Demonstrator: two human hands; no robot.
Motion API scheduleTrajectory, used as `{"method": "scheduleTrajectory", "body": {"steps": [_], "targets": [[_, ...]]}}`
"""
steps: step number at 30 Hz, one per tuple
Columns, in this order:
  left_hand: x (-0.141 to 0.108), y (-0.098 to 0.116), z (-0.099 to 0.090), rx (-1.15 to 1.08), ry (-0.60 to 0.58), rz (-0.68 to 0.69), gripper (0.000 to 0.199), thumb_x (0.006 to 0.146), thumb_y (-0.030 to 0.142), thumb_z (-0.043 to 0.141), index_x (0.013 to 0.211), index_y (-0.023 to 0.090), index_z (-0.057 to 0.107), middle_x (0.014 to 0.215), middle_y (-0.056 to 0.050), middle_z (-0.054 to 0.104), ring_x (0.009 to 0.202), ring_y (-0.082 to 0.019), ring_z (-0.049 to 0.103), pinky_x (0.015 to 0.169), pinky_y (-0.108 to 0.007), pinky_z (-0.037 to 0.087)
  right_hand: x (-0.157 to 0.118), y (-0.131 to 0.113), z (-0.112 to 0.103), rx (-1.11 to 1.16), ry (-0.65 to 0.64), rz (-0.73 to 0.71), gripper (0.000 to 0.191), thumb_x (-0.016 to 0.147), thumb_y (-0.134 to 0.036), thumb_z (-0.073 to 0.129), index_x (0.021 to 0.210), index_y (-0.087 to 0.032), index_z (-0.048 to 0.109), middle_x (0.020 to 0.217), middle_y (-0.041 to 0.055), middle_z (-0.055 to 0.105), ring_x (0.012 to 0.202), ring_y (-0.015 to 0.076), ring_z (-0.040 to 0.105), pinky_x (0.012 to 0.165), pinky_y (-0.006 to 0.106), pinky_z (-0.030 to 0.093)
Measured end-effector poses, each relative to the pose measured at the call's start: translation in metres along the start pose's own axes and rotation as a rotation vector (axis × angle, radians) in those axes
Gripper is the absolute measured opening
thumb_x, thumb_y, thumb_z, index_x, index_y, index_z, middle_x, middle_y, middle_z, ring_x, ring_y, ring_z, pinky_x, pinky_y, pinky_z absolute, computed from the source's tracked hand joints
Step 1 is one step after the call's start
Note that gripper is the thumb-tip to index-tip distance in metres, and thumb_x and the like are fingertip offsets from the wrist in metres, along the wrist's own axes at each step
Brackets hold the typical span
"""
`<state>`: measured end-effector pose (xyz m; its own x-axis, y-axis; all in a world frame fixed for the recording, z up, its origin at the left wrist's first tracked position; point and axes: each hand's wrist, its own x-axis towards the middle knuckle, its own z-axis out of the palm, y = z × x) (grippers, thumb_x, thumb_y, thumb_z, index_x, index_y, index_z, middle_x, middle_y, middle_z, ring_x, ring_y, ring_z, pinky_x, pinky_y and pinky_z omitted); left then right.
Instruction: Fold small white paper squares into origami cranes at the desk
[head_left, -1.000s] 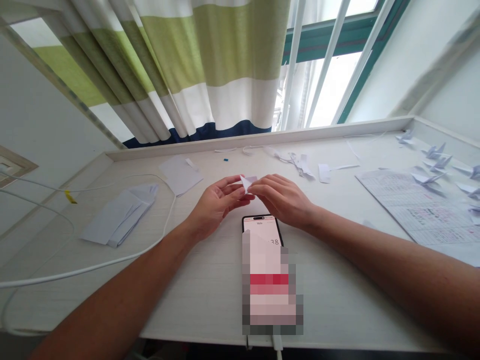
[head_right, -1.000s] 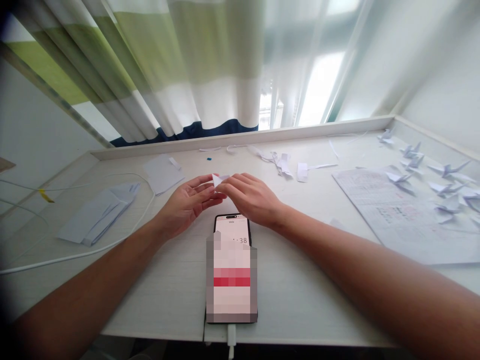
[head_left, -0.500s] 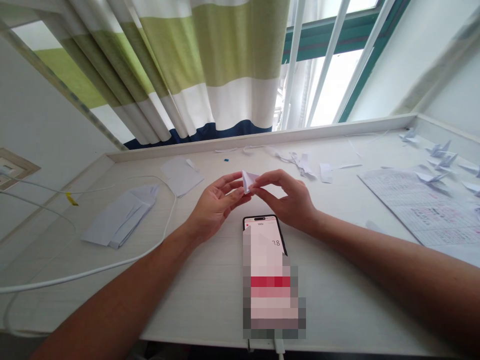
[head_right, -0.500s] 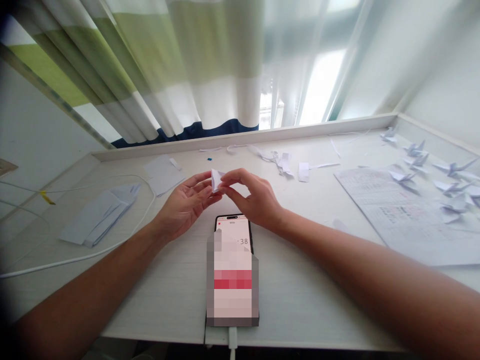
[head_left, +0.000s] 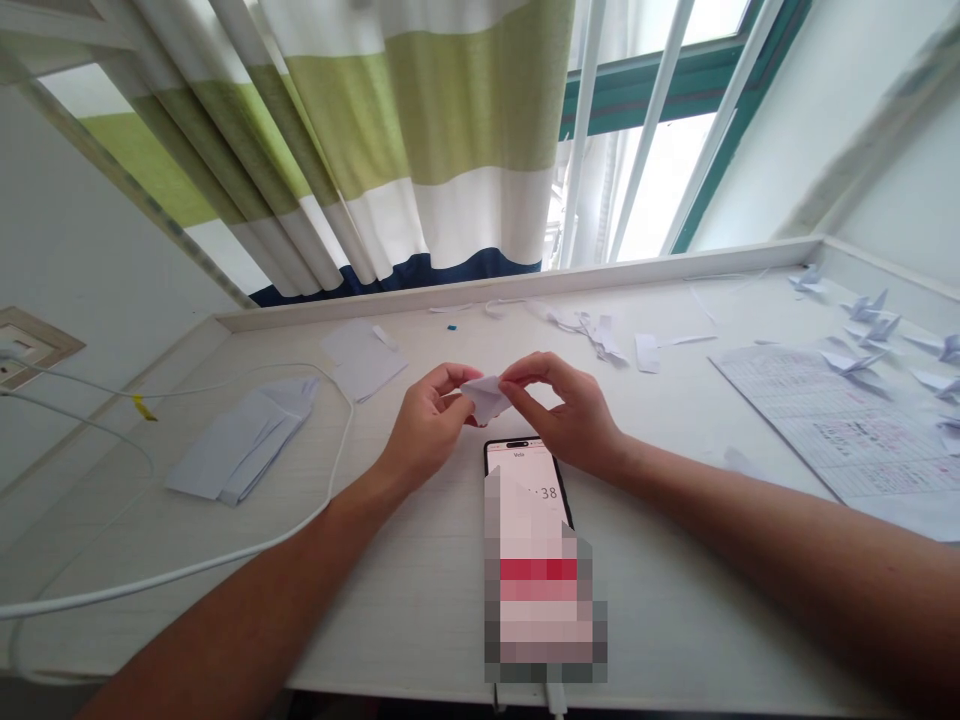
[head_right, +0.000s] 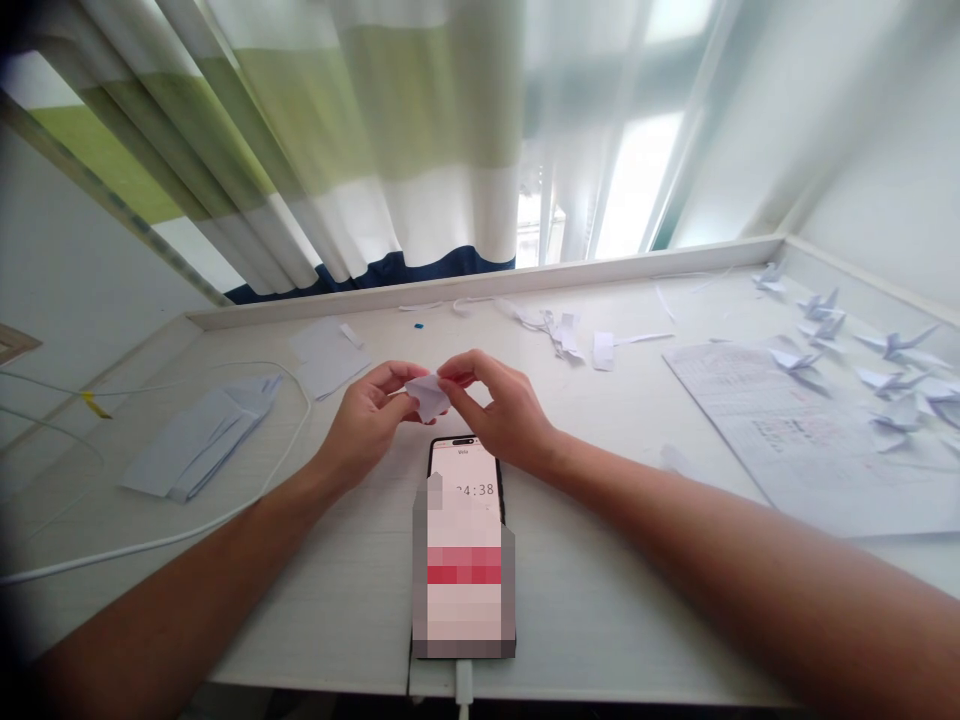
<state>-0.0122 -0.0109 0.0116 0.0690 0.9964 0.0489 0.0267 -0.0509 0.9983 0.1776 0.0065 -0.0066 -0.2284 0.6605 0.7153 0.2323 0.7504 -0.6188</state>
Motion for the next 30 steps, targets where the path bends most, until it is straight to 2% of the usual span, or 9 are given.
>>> {"method": "scheduleTrajectory", "body": {"steps": [2, 4, 8, 11, 15, 19, 21, 25, 30], "targets": [[0.000, 0.000, 0.001, 0.032, 0.018, 0.022, 0.019, 0.080, 0.025, 0.076, 0.095, 0.017, 0.068, 0.091, -0.003, 0.076, 0.078, -0.018, 0.074, 0.073, -0.033, 0.061, 0.000, 0.000, 0.000, 0.011, -0.017, -0.003, 0.003, 0.101, -0.021, 0.065, 0.100, -0.024, 0.066, 0.091, 0.0017, 0.076, 0.083, 0.0164, 0.073, 0.077, 0.033, 0.062], [0.000, -0.001, 0.000, 0.025, 0.022, 0.029, 0.023, 0.081, 0.032, 0.080, 0.094, 0.017, 0.068, 0.087, -0.003, 0.076, 0.077, -0.018, 0.074, 0.072, -0.032, 0.060, 0.000, 0.001, 0.000, 0.022, -0.024, 0.011, 0.002, 0.101, -0.023, 0.065, 0.102, -0.024, 0.066, 0.093, 0.0024, 0.076, 0.084, 0.0169, 0.073, 0.080, 0.034, 0.062], [0.001, -0.005, -0.002, 0.046, 0.019, 0.077, 0.029, 0.081, 0.041, 0.085, 0.091, 0.017, 0.070, 0.086, -0.005, 0.078, 0.080, -0.019, 0.074, 0.073, -0.030, 0.058, 0.002, 0.005, 0.000, 0.054, -0.089, 0.126, 0.023, 0.094, -0.030, 0.075, 0.114, -0.023, 0.067, 0.108, 0.0062, 0.079, 0.097, 0.0212, 0.074, 0.090, 0.041, 0.062], [0.003, -0.009, -0.005, 0.102, 0.004, 0.121, 0.028, 0.084, 0.043, 0.084, 0.091, 0.018, 0.072, 0.088, -0.005, 0.079, 0.082, -0.018, 0.074, 0.074, -0.029, 0.058, 0.005, 0.009, 0.000, 0.108, -0.193, 0.256, 0.016, 0.094, -0.034, 0.074, 0.104, -0.022, 0.073, 0.099, 0.0050, 0.080, 0.091, 0.0208, 0.075, 0.085, 0.038, 0.063], [0.004, -0.011, -0.009, 0.338, 0.002, 0.223, 0.023, 0.089, 0.044, 0.078, 0.094, 0.021, 0.077, 0.100, -0.005, 0.081, 0.091, -0.020, 0.074, 0.079, -0.031, 0.059, 0.006, 0.010, -0.001, 0.062, -0.188, 0.309, 0.015, 0.095, -0.032, 0.071, 0.087, -0.020, 0.075, 0.084, 0.0034, 0.079, 0.078, 0.0184, 0.072, 0.076, 0.034, 0.060], [0.003, -0.008, -0.011, 0.469, 0.023, 0.247, 0.022, 0.090, 0.044, 0.077, 0.090, 0.022, 0.080, 0.093, -0.004, 0.082, 0.086, -0.021, 0.075, 0.079, -0.032, 0.060, 0.005, 0.008, 0.000, 0.014, -0.189, 0.308, 0.017, 0.096, -0.032, 0.069, 0.086, -0.020, 0.075, 0.083, 0.0036, 0.079, 0.076, 0.0182, 0.071, 0.072, 0.032, 0.058], [0.002, -0.007, -0.012, 0.494, 0.042, 0.243, 0.022, 0.090, 0.044, 0.078, 0.095, 0.023, 0.081, 0.089, -0.004, 0.082, 0.082, -0.022, 0.075, 0.076, -0.032, 0.059, 0.004, 0.007, 0.000, 0.009, -0.179, 0.307, 0.017, 0.096, -0.033, 0.068, 0.088, -0.020, 0.074, 0.084, 0.0044, 0.079, 0.077, 0.0189, 0.071, 0.072, 0.033, 0.058], [0.000, -0.007, -0.010, 0.502, 0.081, 0.294, 0.025, 0.091, 0.042, 0.077, 0.109, 0.026, 0.083, 0.102, -0.004, 0.084, 0.085, -0.022, 0.075, 0.076, -0.033, 0.059, 0.006, 0.006, 0.002, 0.050, -0.183, 0.345, 0.018, 0.096, -0.034, 0.067, 0.090, -0.019, 0.074, 0.085, 0.0048, 0.079, 0.077, 0.0186, 0.070, 0.071, 0.033, 0.056], [0.000, -0.008, -0.006, 0.495, 0.054, 0.369, 0.015, 0.093, 0.038, 0.074, 0.097, 0.026, 0.083, 0.098, -0.003, 0.083, 0.089, -0.023, 0.073, 0.082, -0.034, 0.058, 0.007, 0.007, 0.003, 0.095, -0.224, 0.419, 0.021, 0.096, -0.035, 0.066, 0.086, -0.018, 0.073, 0.081, 0.0041, 0.078, 0.071, 0.0173, 0.067, 0.065, 0.031, 0.052]]}}
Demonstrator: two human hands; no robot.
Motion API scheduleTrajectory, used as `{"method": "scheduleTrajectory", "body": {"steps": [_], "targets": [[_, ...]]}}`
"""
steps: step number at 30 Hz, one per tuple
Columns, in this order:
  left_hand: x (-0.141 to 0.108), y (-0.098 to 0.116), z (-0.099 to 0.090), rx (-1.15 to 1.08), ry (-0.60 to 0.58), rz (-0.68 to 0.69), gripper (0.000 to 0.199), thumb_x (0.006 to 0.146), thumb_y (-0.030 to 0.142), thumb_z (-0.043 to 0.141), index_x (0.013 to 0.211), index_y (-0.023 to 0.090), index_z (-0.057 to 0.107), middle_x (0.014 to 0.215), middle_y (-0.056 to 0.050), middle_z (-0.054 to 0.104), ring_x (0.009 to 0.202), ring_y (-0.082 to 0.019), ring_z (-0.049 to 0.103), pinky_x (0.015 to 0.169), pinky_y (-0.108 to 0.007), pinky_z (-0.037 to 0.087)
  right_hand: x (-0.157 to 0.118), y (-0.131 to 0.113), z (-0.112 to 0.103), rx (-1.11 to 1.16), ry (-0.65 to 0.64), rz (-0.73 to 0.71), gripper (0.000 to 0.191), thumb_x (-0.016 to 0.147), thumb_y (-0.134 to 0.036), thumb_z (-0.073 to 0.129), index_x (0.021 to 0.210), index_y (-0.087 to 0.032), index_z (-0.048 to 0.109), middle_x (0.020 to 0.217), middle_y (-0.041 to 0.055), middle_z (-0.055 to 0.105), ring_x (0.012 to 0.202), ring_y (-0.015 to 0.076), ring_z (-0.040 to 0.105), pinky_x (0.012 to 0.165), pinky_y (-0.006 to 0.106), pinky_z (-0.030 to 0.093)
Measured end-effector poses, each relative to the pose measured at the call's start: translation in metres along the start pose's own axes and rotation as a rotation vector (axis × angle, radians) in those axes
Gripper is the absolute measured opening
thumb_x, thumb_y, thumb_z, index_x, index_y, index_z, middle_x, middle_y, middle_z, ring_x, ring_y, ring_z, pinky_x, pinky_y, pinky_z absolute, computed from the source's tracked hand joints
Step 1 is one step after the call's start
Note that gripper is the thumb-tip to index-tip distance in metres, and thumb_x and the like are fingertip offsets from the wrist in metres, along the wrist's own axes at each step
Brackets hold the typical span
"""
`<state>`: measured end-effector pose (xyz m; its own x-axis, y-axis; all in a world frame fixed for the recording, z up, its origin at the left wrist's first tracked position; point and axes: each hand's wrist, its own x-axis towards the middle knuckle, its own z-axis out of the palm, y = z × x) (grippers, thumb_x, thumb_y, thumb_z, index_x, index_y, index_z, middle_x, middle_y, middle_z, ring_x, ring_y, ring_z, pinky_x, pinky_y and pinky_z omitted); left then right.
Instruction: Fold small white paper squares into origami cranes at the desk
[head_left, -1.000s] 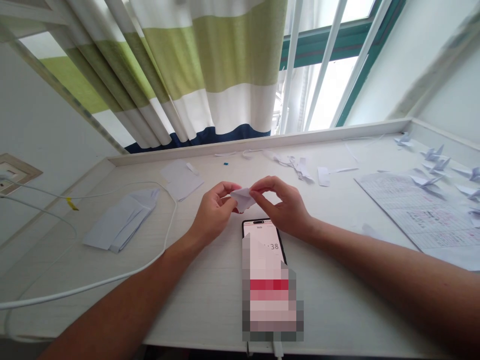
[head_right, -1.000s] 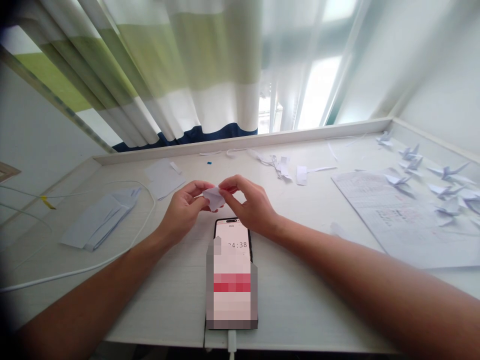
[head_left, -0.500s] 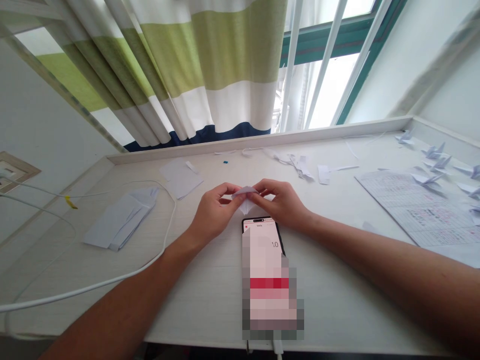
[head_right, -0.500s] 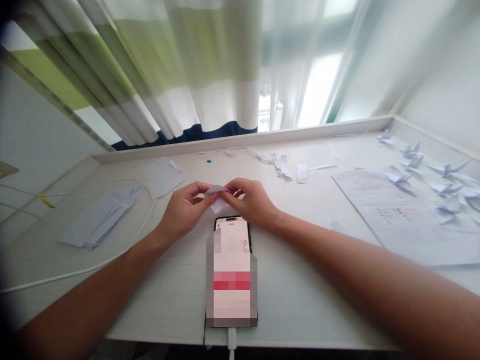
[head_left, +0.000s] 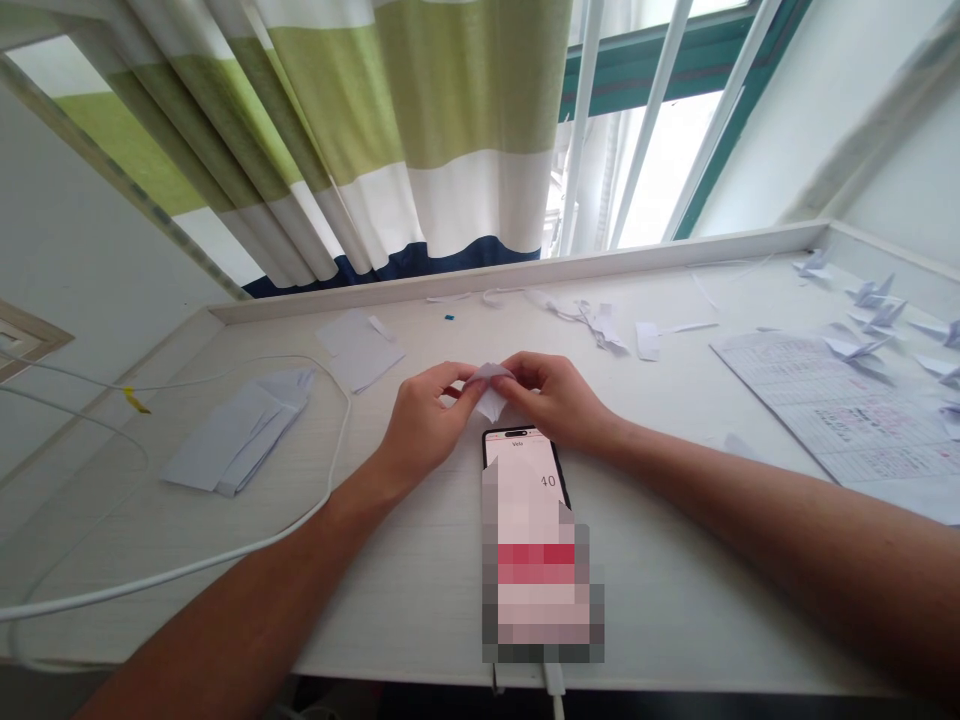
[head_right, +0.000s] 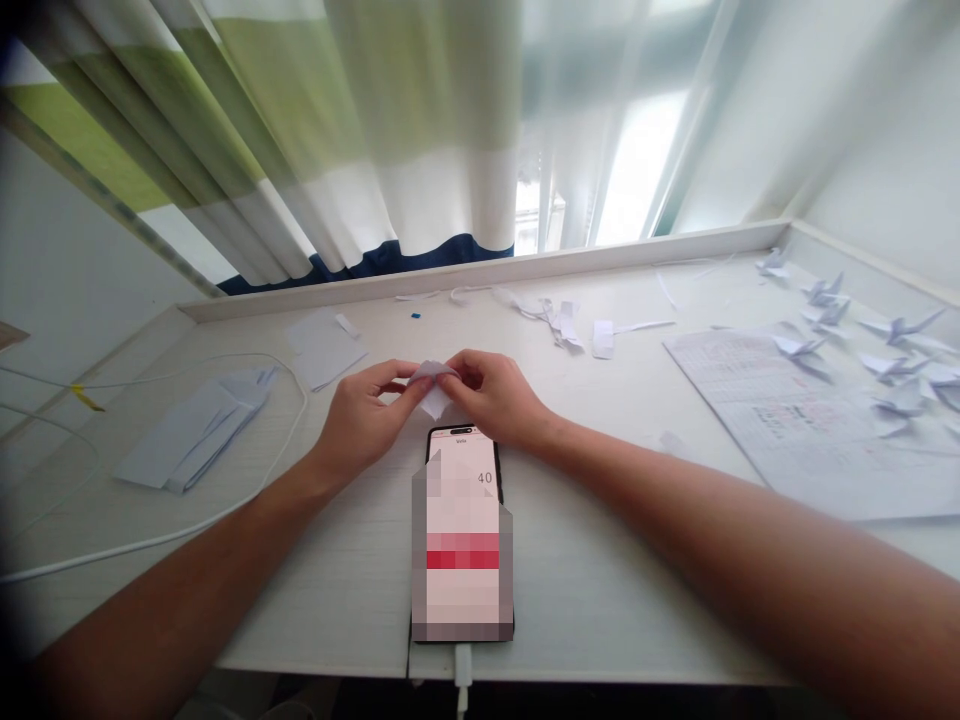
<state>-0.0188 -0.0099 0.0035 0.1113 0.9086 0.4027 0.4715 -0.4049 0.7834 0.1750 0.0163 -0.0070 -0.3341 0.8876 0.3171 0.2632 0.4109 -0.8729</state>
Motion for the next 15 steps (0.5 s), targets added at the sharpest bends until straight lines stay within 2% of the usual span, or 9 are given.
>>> {"method": "scheduleTrajectory", "body": {"steps": [4, 6, 10, 15], "targets": [[0.001, 0.001, -0.001, 0.076, 0.003, 0.015, 0.011, 0.089, 0.035, 0.078, 0.091, 0.025, 0.082, 0.093, -0.004, 0.082, 0.083, -0.022, 0.070, 0.076, -0.033, 0.055, -0.003, 0.000, 0.001, -0.031, 0.041, -0.099, 0.009, 0.093, -0.023, 0.066, 0.097, -0.020, 0.074, 0.090, 0.0042, 0.080, 0.084, 0.0193, 0.072, 0.081, 0.035, 0.058], [0.001, 0.003, -0.002, 0.106, -0.003, 0.031, 0.011, 0.090, 0.033, 0.076, 0.096, 0.026, 0.082, 0.097, -0.003, 0.083, 0.081, -0.021, 0.069, 0.076, -0.032, 0.054, -0.004, -0.002, 0.002, -0.029, 0.050, -0.118, 0.008, 0.094, -0.023, 0.066, 0.099, -0.021, 0.072, 0.094, 0.0044, 0.079, 0.088, 0.0198, 0.073, 0.085, 0.037, 0.059], [-0.002, 0.009, -0.001, 0.138, 0.051, 0.068, 0.011, 0.093, 0.028, 0.072, 0.097, 0.025, 0.081, 0.093, -0.001, 0.082, 0.078, -0.018, 0.067, 0.076, -0.030, 0.053, -0.005, -0.007, 0.004, 0.034, 0.006, -0.011, 0.020, 0.094, -0.035, 0.073, 0.105, -0.019, 0.070, 0.100, 0.0067, 0.079, 0.090, 0.0217, 0.074, 0.081, 0.037, 0.059], [-0.001, 0.011, 0.001, 0.075, 0.080, -0.025, 0.006, 0.087, 0.027, 0.076, 0.091, 0.023, 0.079, 0.085, -0.001, 0.080, 0.075, -0.017, 0.069, 0.069, -0.028, 0.054, -0.005, -0.011, 0.003, 0.115, -0.007, 0.000, 0.012, 0.096, -0.029, 0.067, 0.099, -0.018, 0.072, 0.099, 0.0066, 0.082, 0.090, 0.0208, 0.076, 0.082, 0.034, 0.058]]}}
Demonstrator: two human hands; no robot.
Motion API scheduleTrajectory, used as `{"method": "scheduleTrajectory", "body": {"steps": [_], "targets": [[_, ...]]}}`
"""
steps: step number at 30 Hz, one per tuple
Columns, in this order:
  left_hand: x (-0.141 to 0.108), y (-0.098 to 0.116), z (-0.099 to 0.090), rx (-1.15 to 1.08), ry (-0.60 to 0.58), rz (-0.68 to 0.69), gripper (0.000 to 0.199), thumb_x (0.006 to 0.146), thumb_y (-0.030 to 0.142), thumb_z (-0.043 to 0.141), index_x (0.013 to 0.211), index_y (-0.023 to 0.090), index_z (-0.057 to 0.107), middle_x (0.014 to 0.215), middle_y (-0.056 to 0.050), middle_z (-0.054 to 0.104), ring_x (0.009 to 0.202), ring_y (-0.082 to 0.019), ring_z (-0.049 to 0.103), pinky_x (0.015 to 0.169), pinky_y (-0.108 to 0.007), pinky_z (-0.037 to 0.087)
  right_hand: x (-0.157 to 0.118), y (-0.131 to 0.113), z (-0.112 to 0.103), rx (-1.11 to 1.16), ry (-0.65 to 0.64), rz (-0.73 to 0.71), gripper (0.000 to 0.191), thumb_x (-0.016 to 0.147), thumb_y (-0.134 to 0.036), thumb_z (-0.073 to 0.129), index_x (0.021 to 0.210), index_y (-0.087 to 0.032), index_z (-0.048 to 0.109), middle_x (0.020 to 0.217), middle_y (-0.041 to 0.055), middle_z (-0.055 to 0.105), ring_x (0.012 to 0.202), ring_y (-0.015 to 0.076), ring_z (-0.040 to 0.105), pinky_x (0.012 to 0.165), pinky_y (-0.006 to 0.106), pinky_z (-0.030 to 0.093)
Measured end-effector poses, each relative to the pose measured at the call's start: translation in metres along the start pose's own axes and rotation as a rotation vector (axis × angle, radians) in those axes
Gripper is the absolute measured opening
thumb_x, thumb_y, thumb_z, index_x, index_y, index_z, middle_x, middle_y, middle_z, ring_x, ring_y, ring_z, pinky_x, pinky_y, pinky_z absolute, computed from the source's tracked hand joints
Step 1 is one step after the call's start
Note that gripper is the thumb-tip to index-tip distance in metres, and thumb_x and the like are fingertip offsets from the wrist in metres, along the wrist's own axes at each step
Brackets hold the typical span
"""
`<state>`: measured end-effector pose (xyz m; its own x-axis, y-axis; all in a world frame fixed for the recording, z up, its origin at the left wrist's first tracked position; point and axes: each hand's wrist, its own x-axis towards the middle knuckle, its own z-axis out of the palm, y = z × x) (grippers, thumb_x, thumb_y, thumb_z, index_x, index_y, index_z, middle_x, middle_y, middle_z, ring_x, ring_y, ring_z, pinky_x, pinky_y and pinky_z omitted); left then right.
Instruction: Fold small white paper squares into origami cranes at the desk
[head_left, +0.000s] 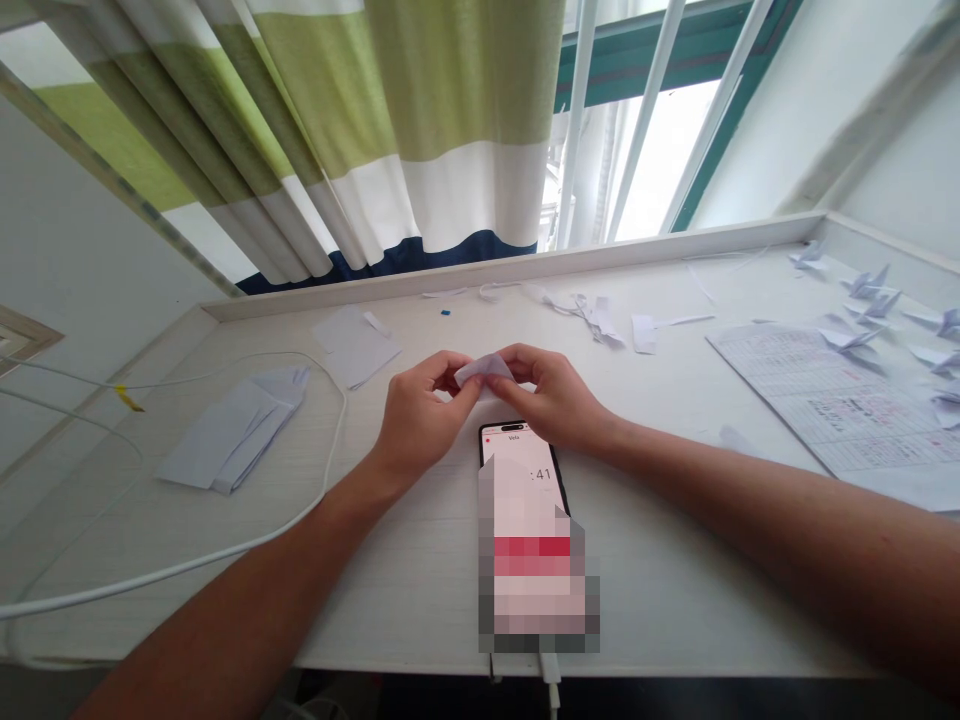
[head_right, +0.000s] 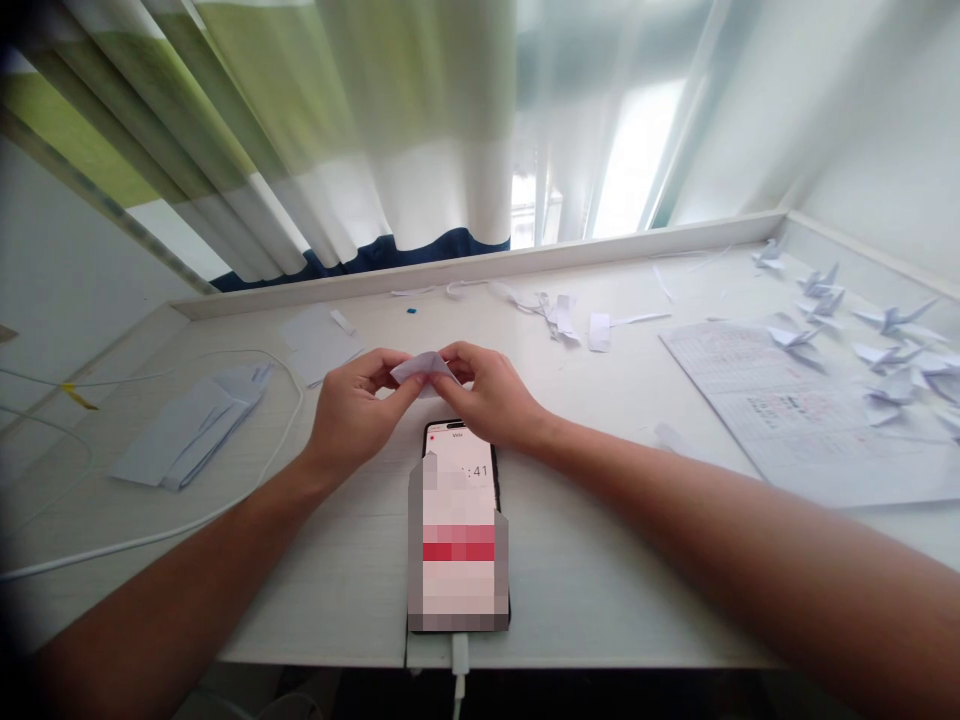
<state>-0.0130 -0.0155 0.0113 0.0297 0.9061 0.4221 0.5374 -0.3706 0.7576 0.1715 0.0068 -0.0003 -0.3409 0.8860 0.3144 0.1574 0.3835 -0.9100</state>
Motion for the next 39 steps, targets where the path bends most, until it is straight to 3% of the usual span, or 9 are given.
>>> {"method": "scheduleTrajectory", "body": {"steps": [5, 8, 13, 18, 24, 28, 31, 35, 39], "targets": [[0.003, -0.003, -0.001, -0.118, -0.056, -0.105, 0.017, 0.087, 0.035, 0.079, 0.097, 0.021, 0.080, 0.084, -0.002, 0.080, 0.070, -0.017, 0.070, 0.064, -0.028, 0.054, 0.000, 0.001, -0.001, -0.027, -0.003, -0.013, 0.015, 0.097, -0.029, 0.065, 0.095, -0.018, 0.075, 0.093, 0.0064, 0.083, 0.084, 0.0201, 0.074, 0.078, 0.035, 0.058], [0.003, -0.003, -0.001, -0.154, -0.078, -0.107, 0.020, 0.089, 0.040, 0.077, 0.093, 0.021, 0.081, 0.087, -0.004, 0.082, 0.074, -0.019, 0.073, 0.067, -0.030, 0.057, 0.000, 0.002, -0.001, -0.020, -0.011, -0.010, 0.016, 0.097, -0.027, 0.063, 0.096, -0.018, 0.076, 0.090, 0.0061, 0.082, 0.078, 0.0195, 0.074, 0.075, 0.035, 0.060], [0.003, -0.006, -0.002, -0.242, -0.130, -0.205, 0.028, 0.086, 0.040, 0.082, 0.103, 0.018, 0.080, 0.089, -0.007, 0.083, 0.076, -0.024, 0.079, 0.070, -0.035, 0.063, -0.001, 0.004, -0.001, -0.019, 0.038, 0.005, 0.015, 0.095, -0.021, 0.063, 0.096, -0.017, 0.077, 0.089, 0.0068, 0.082, 0.079, 0.0203, 0.077, 0.076, 0.036, 0.062], [0.006, -0.011, -0.002, -0.292, -0.156, -0.296, 0.028, 0.086, 0.038, 0.082, 0.103, 0.018, 0.074, 0.080, -0.006, 0.080, 0.071, -0.023, 0.077, 0.068, -0.034, 0.061, 0.000, 0.006, -0.001, 0.126, 0.018, 0.094, 0.014, 0.095, -0.024, 0.066, 0.097, -0.015, 0.076, 0.088, 0.0080, 0.082, 0.074, 0.0209, 0.079, 0.065, 0.033, 0.063], [0.004, -0.013, -0.004, -0.202, -0.086, -0.077, 0.016, 0.089, 0.031, 0.076, 0.101, 0.024, 0.067, 0.100, -0.003, 0.077, 0.092, -0.021, 0.075, 0.084, -0.033, 0.060, 0.005, 0.010, -0.003, 0.253, 0.023, 0.166, 0.013, 0.089, -0.029, 0.076, 0.089, -0.017, 0.076, 0.082, 0.0059, 0.078, 0.066, 0.0184, 0.075, 0.063, 0.033, 0.064], [0.006, -0.012, -0.012, 0.001, -0.173, 0.207, 0.018, 0.099, 0.029, 0.062, 0.110, 0.026, 0.076, 0.114, -0.006, 0.077, 0.107, -0.022, 0.072, 0.095, -0.034, 0.058, 0.006, 0.011, -0.005, 0.289, 0.029, 0.150, 0.015, 0.089, -0.032, 0.077, 0.086, -0.017, 0.076, 0.080, 0.0052, 0.076, 0.066, 0.0173, 0.073, 0.066, 0.033, 0.064], [0.009, -0.014, -0.016, 0.092, -0.248, 0.364, 0.020, 0.098, 0.026, 0.063, 0.107, 0.026, 0.081, 0.117, -0.008, 0.077, 0.109, -0.024, 0.072, 0.098, -0.036, 0.056, 0.005, 0.012, -0.006, 0.247, 0.046, 0.103, 0.014, 0.091, -0.031, 0.073, 0.088, -0.017, 0.076, 0.083, 0.0052, 0.077, 0.070, 0.0179, 0.074, 0.068, 0.034, 0.064], [0.009, -0.014, -0.016, 0.081, -0.241, 0.347, 0.017, 0.096, 0.025, 0.066, 0.104, 0.026, 0.081, 0.117, -0.008, 0.079, 0.106, -0.024, 0.074, 0.097, -0.036, 0.056, 0.002, 0.012, -0.006, 0.182, 0.064, 0.004, 0.013, 0.095, -0.031, 0.070, 0.098, -0.019, 0.074, 0.091, 0.0054, 0.079, 0.077, 0.0192, 0.076, 0.076, 0.037, 0.064], [0.004, -0.012, -0.008, 0.021, -0.144, 0.128, 0.006, 0.092, 0.029, 0.073, 0.091, 0.024, 0.069, 0.091, -0.002, 0.077, 0.084, -0.019, 0.072, 0.081, -0.032, 0.057, 0.000, 0.010, -0.003, 0.074, 0.062, -0.053, 0.014, 0.095, -0.029, 0.071, 0.104, -0.019, 0.072, 0.099, 0.0074, 0.079, 0.090, 0.0223, 0.076, 0.086, 0.041, 0.063]]}}
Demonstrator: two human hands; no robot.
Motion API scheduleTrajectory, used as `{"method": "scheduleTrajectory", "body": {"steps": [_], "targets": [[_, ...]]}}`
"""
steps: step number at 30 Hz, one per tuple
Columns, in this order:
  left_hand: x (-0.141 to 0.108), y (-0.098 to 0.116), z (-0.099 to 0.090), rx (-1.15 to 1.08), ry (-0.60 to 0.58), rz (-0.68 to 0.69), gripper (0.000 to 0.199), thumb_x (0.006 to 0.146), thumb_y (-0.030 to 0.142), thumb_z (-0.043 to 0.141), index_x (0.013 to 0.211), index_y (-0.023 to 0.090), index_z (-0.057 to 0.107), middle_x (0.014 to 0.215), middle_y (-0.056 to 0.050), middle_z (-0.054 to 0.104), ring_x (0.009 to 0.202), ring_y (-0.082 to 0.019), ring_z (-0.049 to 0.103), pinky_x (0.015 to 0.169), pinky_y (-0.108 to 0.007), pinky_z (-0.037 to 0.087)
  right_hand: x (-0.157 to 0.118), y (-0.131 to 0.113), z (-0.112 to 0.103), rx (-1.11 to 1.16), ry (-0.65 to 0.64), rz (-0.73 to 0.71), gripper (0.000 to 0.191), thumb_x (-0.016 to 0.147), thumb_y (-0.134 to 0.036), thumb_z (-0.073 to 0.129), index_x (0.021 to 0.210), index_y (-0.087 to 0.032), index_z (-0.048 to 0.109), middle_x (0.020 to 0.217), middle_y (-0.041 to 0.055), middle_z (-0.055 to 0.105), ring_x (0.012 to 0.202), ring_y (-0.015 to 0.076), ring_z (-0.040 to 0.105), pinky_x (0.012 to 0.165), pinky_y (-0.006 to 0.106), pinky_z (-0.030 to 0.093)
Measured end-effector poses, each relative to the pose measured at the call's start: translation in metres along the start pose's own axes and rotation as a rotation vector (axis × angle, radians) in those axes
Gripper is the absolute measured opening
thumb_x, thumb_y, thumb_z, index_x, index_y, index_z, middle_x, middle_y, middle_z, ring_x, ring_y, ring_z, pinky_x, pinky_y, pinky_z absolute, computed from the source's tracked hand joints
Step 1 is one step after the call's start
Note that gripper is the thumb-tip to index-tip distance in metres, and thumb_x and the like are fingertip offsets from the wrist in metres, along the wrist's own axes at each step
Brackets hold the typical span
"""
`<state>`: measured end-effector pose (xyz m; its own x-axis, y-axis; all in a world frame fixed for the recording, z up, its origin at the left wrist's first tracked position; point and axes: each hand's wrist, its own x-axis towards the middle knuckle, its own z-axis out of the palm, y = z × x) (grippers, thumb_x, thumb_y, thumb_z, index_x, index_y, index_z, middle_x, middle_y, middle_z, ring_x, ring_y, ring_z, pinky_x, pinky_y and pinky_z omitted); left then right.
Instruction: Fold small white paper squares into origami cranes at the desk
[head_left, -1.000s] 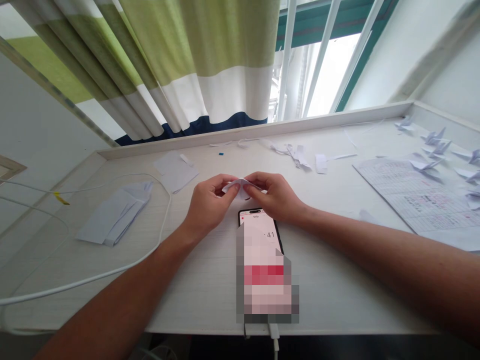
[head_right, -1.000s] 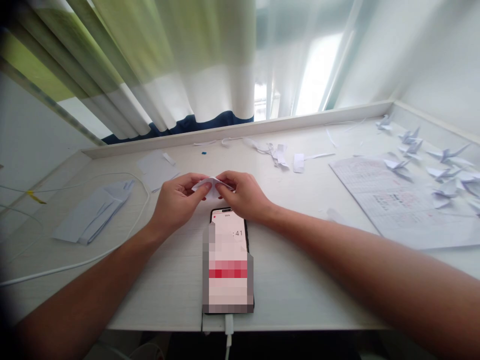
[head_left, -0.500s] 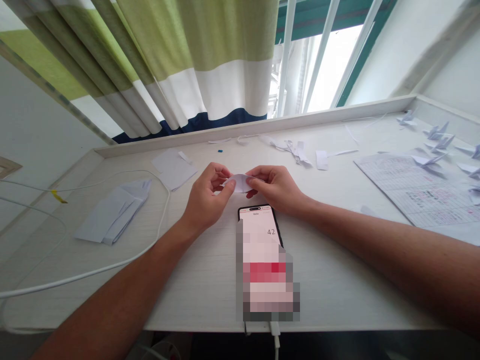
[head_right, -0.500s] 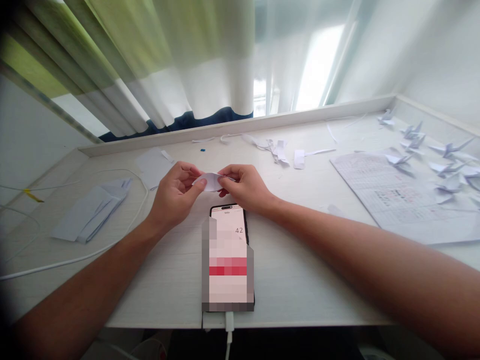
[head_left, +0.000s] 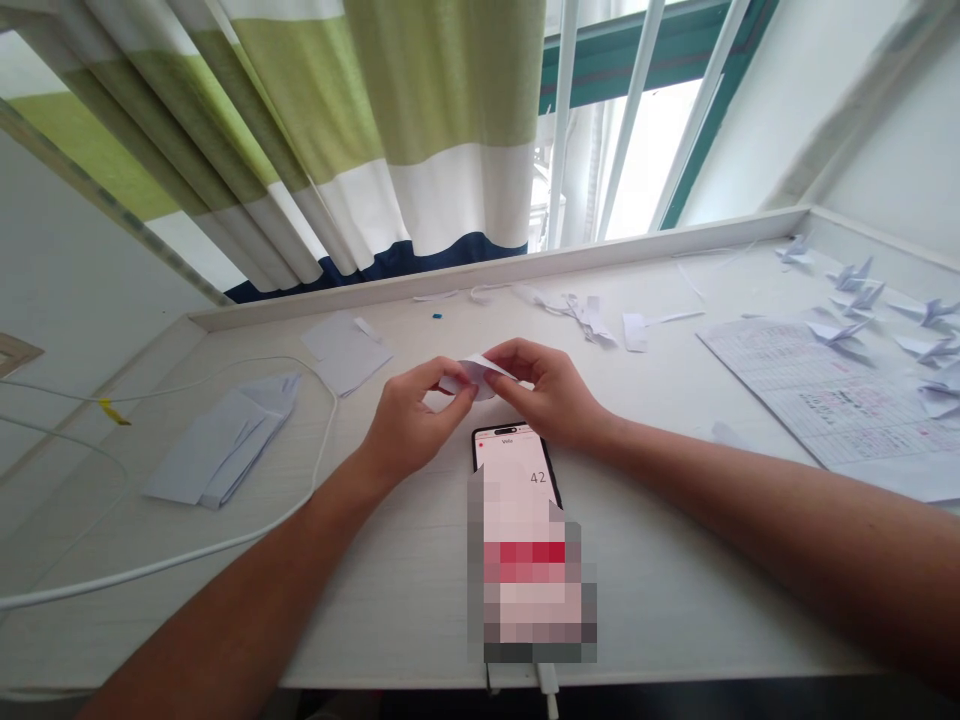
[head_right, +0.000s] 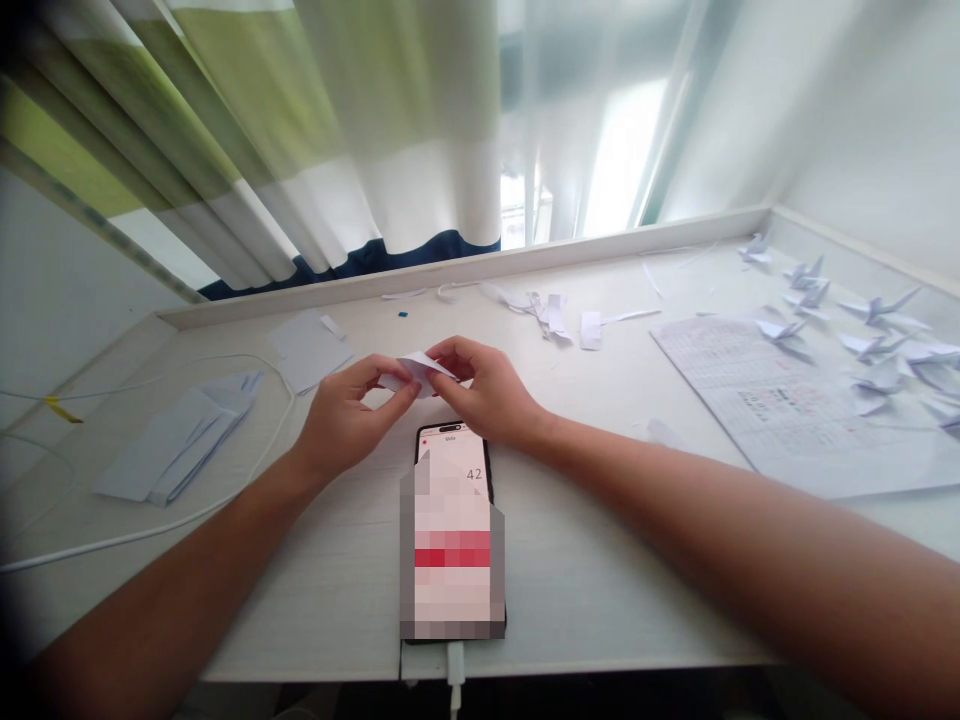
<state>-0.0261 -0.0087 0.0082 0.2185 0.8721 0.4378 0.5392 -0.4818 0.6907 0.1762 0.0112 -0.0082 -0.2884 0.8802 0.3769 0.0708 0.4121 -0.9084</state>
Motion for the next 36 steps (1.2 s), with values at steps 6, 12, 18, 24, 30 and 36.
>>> {"method": "scheduleTrajectory", "body": {"steps": [6, 12, 18, 24, 30, 36], "targets": [[-0.0021, 0.0009, 0.0102, -0.277, 0.060, -0.290, 0.040, 0.084, 0.030, 0.080, 0.107, 0.026, 0.047, 0.093, 0.000, 0.077, 0.085, -0.019, 0.076, 0.077, -0.029, 0.055, -0.0024, -0.0019, 0.0049, -0.009, -0.011, -0.045, 0.012, 0.094, -0.026, 0.071, 0.105, -0.020, 0.069, 0.103, 0.0064, 0.078, 0.097, 0.0206, 0.076, 0.092, 0.039, 0.063], [-0.0017, 0.0051, 0.0077, 0.028, 0.033, -0.181, 0.041, 0.089, 0.023, 0.069, 0.128, 0.026, 0.056, 0.090, 0.000, 0.077, 0.079, -0.018, 0.073, 0.074, -0.030, 0.053, -0.0046, -0.0018, 0.0095, -0.003, 0.012, -0.028, 0.016, 0.094, -0.028, 0.072, 0.106, -0.021, 0.066, 0.102, 0.0059, 0.075, 0.096, 0.0215, 0.076, 0.090, 0.040, 0.063], [-0.0025, 0.0092, 0.0071, 0.054, -0.022, -0.159, 0.039, 0.088, 0.022, 0.068, 0.126, 0.025, 0.060, 0.087, 0.002, 0.075, 0.074, -0.016, 0.069, 0.067, -0.027, 0.049, -0.0054, -0.0017, 0.0094, -0.105, 0.039, -0.009, 0.012, 0.092, -0.024, 0.068, 0.104, -0.021, 0.067, 0.097, 0.0058, 0.076, 0.092, 0.0217, 0.074, 0.087, 0.041, 0.061], [-0.0022, 0.0069, 0.0074, -0.122, -0.076, -0.282, 0.031, 0.085, 0.027, 0.073, 0.114, 0.022, 0.065, 0.085, -0.001, 0.079, 0.077, -0.019, 0.072, 0.072, -0.030, 0.052, -0.0041, -0.0053, 0.0102, -0.089, 0.026, 0.007, 0.010, 0.091, -0.019, 0.065, 0.100, -0.019, 0.069, 0.091, 0.0053, 0.078, 0.086, 0.0202, 0.075, 0.082, 0.037, 0.061], [-0.0019, 0.0051, 0.0097, -0.076, -0.021, -0.299, 0.034, 0.086, 0.029, 0.075, 0.118, 0.022, 0.066, 0.082, -0.001, 0.080, 0.070, -0.019, 0.073, 0.066, -0.029, 0.052, -0.0030, -0.0051, 0.0102, 0.026, -0.014, 0.156, 0.009, 0.092, -0.020, 0.063, 0.100, -0.018, 0.067, 0.081, 0.0026, 0.074, 0.070, 0.0186, 0.076, 0.062, 0.030, 0.059], [-0.0012, 0.0025, 0.0051, 0.166, 0.169, 0.097, 0.005, 0.092, 0.023, 0.071, 0.097, 0.021, 0.072, 0.091, -0.003, 0.081, 0.080, -0.018, 0.074, 0.070, -0.027, 0.056, -0.0042, -0.0038, 0.0085, -0.234, 0.008, -0.072, 0.006, 0.096, -0.023, 0.063, 0.094, -0.020, 0.067, 0.087, 0.0034, 0.077, 0.081, 0.0193, 0.072, 0.075, 0.035, 0.058]]}}
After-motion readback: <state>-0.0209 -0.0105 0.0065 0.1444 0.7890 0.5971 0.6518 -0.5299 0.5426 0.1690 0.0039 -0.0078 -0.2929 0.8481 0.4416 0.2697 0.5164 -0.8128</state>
